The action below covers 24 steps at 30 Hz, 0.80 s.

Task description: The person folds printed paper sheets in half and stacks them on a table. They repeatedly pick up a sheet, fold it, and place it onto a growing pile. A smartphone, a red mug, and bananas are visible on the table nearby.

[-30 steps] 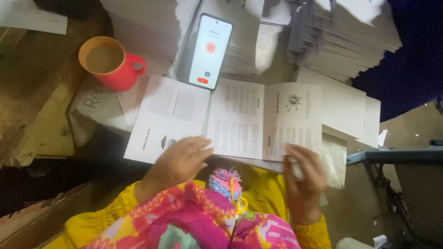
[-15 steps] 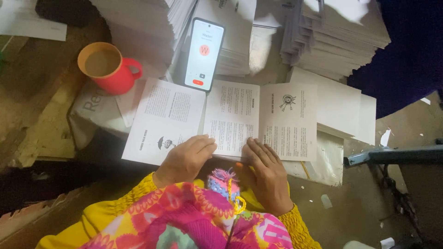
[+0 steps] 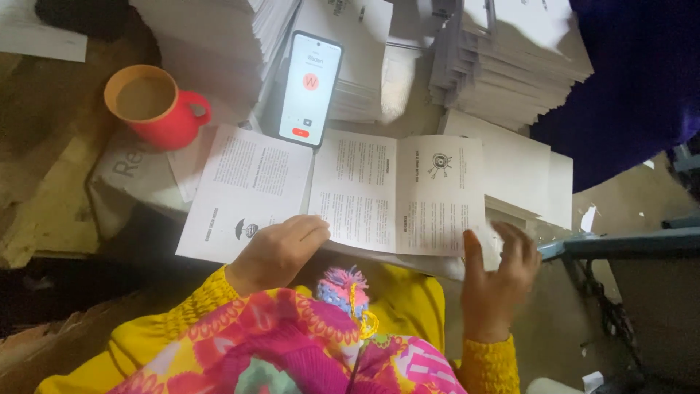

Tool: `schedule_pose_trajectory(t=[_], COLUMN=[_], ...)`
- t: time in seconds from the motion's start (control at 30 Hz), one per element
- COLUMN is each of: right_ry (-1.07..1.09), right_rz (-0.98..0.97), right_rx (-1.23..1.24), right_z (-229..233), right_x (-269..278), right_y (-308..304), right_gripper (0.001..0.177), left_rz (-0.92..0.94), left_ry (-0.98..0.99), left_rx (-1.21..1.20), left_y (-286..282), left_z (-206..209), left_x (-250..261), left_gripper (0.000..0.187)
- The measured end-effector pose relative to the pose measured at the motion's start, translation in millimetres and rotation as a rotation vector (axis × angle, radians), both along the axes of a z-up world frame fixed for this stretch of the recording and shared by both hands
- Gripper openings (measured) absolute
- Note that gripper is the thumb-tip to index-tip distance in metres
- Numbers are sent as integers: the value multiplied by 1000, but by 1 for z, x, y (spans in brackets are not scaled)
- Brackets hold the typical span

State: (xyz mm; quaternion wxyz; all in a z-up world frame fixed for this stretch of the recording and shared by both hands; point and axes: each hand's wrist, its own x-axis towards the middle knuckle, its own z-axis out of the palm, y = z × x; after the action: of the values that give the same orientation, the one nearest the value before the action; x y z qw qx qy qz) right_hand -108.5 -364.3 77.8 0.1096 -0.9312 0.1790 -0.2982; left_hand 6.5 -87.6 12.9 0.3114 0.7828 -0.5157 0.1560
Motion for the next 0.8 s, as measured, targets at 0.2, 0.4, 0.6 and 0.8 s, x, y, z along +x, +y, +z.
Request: schedule_pose_trajectory(t=[0.2,0.4,0.6,0.8], right_ry=[-91,-233,-328,-264], right_rz=[-102,54,120,91], right_rx=[930,778,425,619], right_z=[3,3,3,-5], right_x=[5,2,-5,-11], right_y=[2,-8,-6,-1], right_gripper=[46,33,32,36], left_rz=[28,-4,52,109], left_ry=[72,127,257,545], left_rx=[100,38,32,-58], left_y=[-2,-1,-4,-3], left_z=[-24,1,8,15], left_x=[-1,6,6,6], left_gripper=[38,22,39,45])
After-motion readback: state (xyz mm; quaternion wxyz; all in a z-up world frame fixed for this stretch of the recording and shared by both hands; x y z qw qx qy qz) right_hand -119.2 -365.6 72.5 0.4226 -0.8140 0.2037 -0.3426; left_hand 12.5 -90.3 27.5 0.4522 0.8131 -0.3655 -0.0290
